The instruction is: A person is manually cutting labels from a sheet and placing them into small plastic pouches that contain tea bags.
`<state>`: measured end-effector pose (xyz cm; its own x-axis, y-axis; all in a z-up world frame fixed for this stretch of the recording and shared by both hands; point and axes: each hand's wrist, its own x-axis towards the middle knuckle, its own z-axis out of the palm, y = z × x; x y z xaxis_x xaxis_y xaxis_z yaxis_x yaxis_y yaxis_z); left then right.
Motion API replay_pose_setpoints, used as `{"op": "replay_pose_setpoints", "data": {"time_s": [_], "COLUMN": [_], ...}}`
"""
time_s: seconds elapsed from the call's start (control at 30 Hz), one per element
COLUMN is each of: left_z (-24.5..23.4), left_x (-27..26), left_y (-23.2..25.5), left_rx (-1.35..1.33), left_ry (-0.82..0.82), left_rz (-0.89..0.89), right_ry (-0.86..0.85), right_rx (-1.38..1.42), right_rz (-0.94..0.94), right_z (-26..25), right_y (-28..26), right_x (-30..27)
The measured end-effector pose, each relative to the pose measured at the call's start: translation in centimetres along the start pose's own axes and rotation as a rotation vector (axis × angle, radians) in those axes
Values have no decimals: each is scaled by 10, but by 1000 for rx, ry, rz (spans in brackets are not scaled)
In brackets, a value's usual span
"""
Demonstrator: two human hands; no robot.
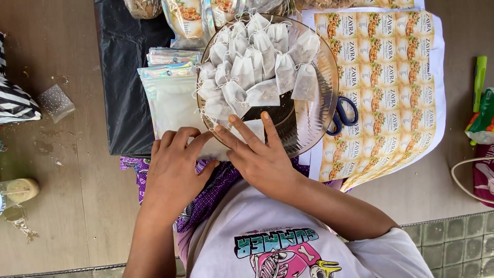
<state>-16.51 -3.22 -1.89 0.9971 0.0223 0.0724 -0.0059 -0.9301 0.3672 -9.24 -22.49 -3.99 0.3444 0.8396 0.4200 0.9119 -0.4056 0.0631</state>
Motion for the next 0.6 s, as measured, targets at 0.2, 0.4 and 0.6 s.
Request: {"op": "replay_pose_setpoints", "data": {"time_s": [0.2, 0.4, 0.6], "left_z": [-5, -12, -19], "left_x": [1, 2, 4], "left_y": [1, 5, 8], "left_rx": [19, 8, -108], "left_ry": [10, 27, 168], "left_rz": [-17, -17, -16], "right_ry": [61, 173, 171], "right_rx": [157, 397, 774], "right_rz": [78, 233, 454], "right_z": [-9, -23, -25], "right_y": [1, 2, 23], "right_x": [9, 14, 13]}}
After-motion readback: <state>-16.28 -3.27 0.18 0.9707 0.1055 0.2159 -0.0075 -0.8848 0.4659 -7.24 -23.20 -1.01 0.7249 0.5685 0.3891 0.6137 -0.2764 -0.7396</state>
